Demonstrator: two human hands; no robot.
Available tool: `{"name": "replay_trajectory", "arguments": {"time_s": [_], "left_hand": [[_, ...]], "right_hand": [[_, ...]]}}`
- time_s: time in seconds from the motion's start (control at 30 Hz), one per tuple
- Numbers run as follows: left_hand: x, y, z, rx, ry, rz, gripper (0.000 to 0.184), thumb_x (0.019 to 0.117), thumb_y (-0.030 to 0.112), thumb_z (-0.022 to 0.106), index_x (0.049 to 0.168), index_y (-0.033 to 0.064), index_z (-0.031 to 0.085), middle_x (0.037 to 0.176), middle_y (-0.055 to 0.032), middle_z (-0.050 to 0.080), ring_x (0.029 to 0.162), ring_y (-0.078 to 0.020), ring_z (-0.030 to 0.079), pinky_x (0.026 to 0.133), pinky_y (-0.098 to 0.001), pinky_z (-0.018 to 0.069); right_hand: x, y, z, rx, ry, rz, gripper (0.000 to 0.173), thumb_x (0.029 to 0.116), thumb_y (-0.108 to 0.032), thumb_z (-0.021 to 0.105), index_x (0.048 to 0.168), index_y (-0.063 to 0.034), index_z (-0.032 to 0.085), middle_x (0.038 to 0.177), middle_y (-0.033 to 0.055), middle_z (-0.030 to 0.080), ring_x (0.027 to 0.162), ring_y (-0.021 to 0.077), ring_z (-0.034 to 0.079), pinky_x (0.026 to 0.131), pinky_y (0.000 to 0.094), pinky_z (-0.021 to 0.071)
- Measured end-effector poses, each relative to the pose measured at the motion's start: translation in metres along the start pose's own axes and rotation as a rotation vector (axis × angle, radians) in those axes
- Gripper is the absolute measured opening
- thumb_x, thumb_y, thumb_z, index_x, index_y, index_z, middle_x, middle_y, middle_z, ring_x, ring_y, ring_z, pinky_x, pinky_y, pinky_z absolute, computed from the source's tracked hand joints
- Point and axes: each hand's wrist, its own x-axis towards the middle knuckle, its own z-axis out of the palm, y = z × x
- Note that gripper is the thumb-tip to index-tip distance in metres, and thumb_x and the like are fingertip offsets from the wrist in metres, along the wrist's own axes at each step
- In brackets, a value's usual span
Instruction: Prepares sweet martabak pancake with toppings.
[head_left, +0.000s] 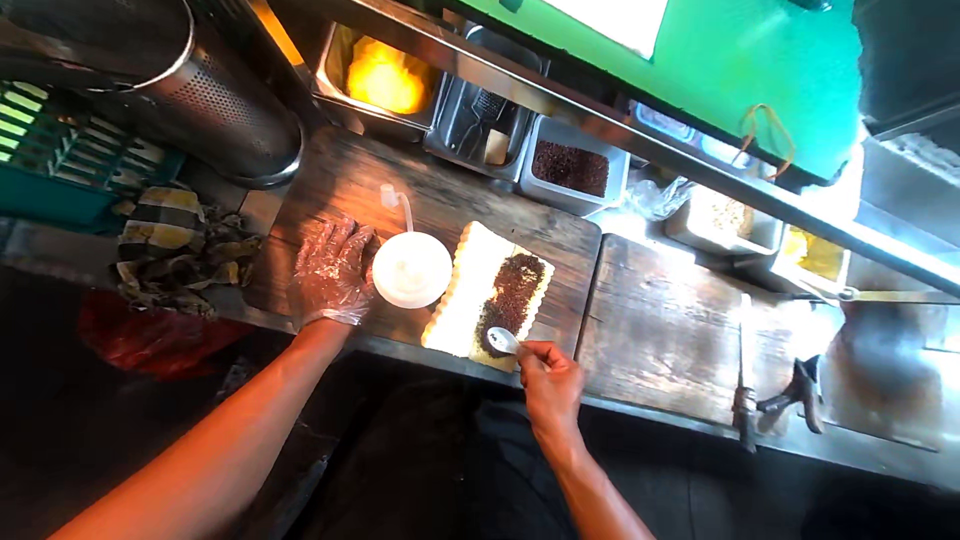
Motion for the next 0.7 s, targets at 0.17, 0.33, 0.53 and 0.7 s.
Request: {"name": "replay_trajectory", "arguments": {"time_s": [0.17, 0.33, 0.53, 0.7], "left_hand": [[-0.001, -0.006, 0.010, -0.005, 0.062, 0.018, 0.053, 0.0974, 0.035, 0.045, 0.144, 0.0121, 0.057, 0.156, -0.0155, 0.048, 0.148, -0.0365, 0.040, 0.121, -0.0582, 0.0250], [0.000, -0.008, 0.013, 0.001, 0.080, 0.025, 0.051, 0.0980, 0.032, 0.047, 0.144, 0.0133, 0.057, 0.155, -0.0151, 0.049, 0.147, -0.0366, 0.042, 0.119, -0.0589, 0.0276], [0.001, -0.005, 0.008, -0.004, 0.071, 0.013, 0.054, 0.0993, 0.038, 0.043, 0.145, 0.0129, 0.057, 0.155, -0.0143, 0.049, 0.147, -0.0359, 0.041, 0.120, -0.0580, 0.0263], [-0.003, -0.010, 0.011, -0.120, 0.146, 0.042, 0.047, 0.1040, 0.039, 0.044, 0.136, 0.0114, 0.065, 0.149, -0.0155, 0.056, 0.143, -0.0362, 0.048, 0.120, -0.0565, 0.0305]], "right_hand": [[-0.005, 0.025, 0.007, -0.337, 0.093, -0.684, 0.011, 0.0870, -0.005, 0.068, 0.093, -0.0017, 0.076, 0.085, 0.0036, 0.072, 0.071, 0.0053, 0.069, 0.064, 0.0206, 0.0611], [0.034, 0.024, 0.007, -0.450, 0.215, -0.996, 0.014, 0.0931, -0.009, 0.065, 0.098, -0.0006, 0.076, 0.089, 0.0090, 0.071, 0.077, 0.0115, 0.070, 0.070, 0.0245, 0.0606], [0.076, 0.006, 0.005, -0.518, 0.257, -1.046, 0.016, 0.0951, -0.008, 0.064, 0.099, 0.0018, 0.075, 0.089, 0.0117, 0.070, 0.077, 0.0144, 0.069, 0.069, 0.0249, 0.0596], [0.069, -0.033, -0.002, -0.207, 0.046, -0.329, 0.011, 0.0966, -0.011, 0.066, 0.102, -0.0070, 0.074, 0.085, 0.0034, 0.071, 0.063, 0.0069, 0.063, 0.057, 0.0228, 0.0537]]}}
